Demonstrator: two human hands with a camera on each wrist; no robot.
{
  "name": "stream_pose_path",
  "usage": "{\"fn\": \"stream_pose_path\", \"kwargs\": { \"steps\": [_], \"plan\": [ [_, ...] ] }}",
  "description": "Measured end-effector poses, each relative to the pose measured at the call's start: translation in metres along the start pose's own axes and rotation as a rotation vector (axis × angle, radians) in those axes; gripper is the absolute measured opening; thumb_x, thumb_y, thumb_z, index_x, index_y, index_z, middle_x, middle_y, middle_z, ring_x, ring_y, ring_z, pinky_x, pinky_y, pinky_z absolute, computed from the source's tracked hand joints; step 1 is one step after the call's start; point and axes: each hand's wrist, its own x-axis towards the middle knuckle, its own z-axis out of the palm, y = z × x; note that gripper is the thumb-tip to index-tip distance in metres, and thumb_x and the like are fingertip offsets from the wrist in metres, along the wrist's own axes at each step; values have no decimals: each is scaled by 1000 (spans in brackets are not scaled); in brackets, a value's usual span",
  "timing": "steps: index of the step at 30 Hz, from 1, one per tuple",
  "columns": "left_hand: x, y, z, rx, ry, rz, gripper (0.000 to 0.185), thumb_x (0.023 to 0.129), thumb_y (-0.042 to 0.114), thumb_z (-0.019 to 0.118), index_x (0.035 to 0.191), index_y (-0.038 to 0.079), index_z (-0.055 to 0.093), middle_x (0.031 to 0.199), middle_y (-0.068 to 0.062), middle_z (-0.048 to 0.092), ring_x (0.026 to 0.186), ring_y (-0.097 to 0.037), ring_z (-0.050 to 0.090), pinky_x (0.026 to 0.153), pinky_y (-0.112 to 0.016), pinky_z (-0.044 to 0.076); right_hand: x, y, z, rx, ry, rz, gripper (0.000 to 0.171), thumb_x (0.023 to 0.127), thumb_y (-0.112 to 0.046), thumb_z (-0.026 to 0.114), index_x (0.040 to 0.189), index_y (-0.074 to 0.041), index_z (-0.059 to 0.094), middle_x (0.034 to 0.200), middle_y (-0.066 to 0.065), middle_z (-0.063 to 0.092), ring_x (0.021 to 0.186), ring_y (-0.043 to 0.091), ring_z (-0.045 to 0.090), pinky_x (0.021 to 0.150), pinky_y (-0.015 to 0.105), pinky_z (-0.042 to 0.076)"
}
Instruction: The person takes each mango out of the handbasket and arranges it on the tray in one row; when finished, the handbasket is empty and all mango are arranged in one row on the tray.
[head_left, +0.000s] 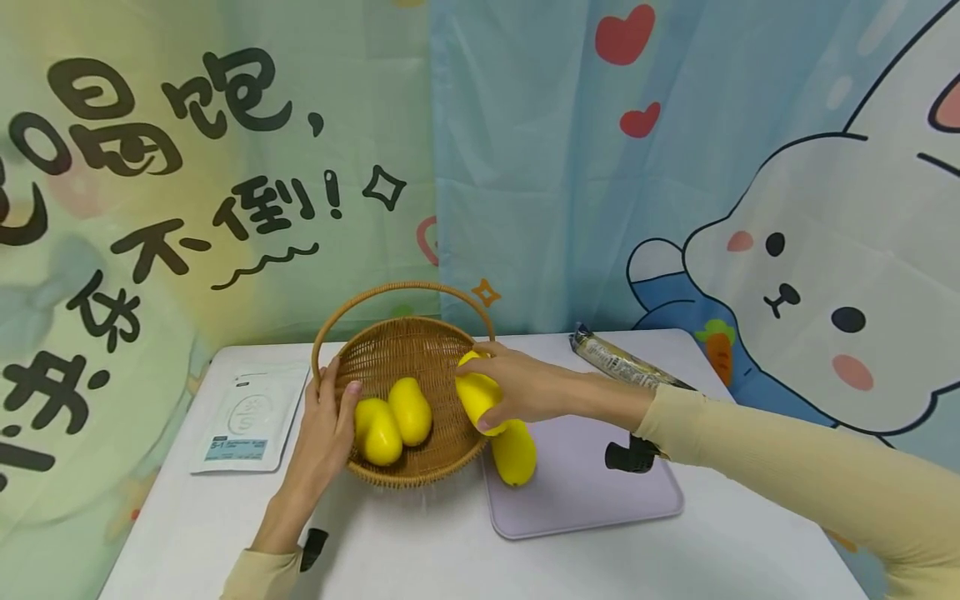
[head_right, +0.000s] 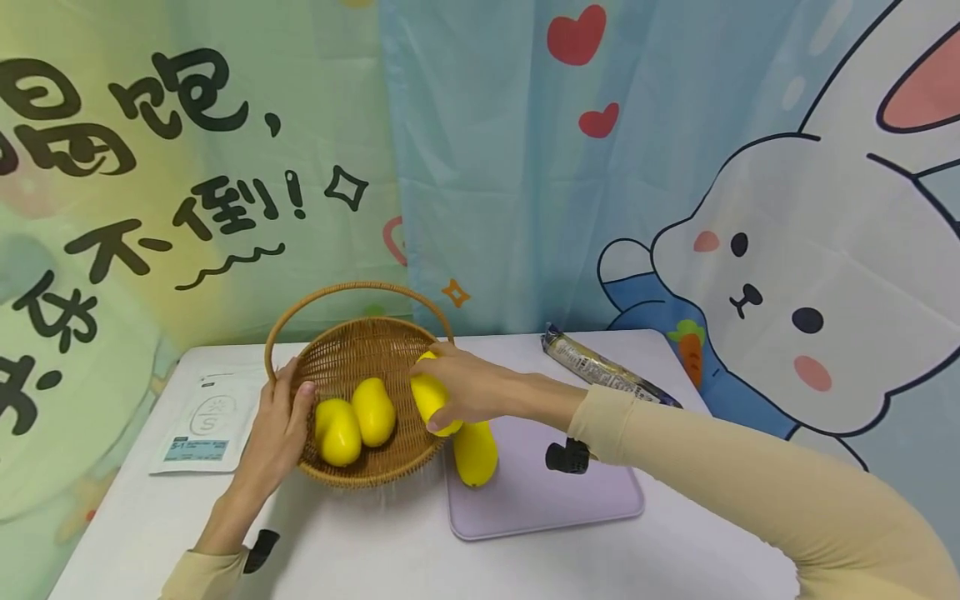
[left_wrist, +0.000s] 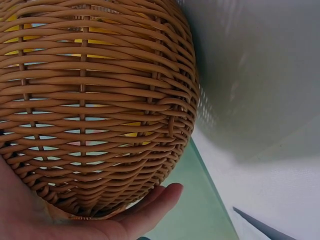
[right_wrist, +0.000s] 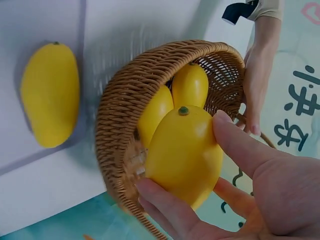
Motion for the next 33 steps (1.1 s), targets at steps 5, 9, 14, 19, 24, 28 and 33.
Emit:
{"fn": "stream_pose_path", "kwargs": {
  "steps": [5,9,14,19,24,28,33],
  "plan": [
    [0,0,0,-1,3,-1,69,107,58,27,165,25,10,167,-24,10,147,-53,29,111,-74,29,-16,21,-1,30,29,11,69,89,-28,80,150,-21,50,167,17,21,150,42,31,116,62,35],
    [0,-1,1,-1,-1,-1,69,107,58,27,165,26,9,167,-25,10,146,-54,29,111,-74,29,-27,43,0,24,79,28,68,88,-30,81,149,-20,52,165,19,25,146,46,36,113,66,35],
    [0,-1,1,-3,0,-1,67,108,57,27,165,29,7,167,-25,11,146,-53,30,111,-73,29,-36,71,6,22,145,41,67,87,-29,81,146,-14,54,162,26,28,143,52,36,110,71,34],
    [1,0,1,-3,6,5,67,108,57,28,165,30,6,167,-24,11,146,-53,30,111,-73,29,-38,96,23,1,199,44,66,85,-29,83,143,-11,57,158,29,34,140,53,39,109,71,35],
    [0,0,1,-3,1,-1,66,108,56,28,165,31,5,167,-24,11,147,-53,29,112,-73,28,-35,119,49,60,195,69,67,86,-24,82,145,-9,54,159,30,30,138,51,43,109,68,39],
    [0,0,1,-3,-2,-4,66,108,56,27,165,31,5,167,-24,11,147,-53,27,113,-73,27,-31,130,67,106,192,73,67,86,-23,82,145,-8,54,160,30,28,139,51,41,111,68,36],
    [0,0,1,-6,5,2,66,108,55,28,165,31,6,167,-25,12,147,-53,28,112,-73,27,-26,139,80,139,203,74,68,86,-24,83,146,-8,54,160,30,27,142,52,37,113,69,32]
  ]
}}
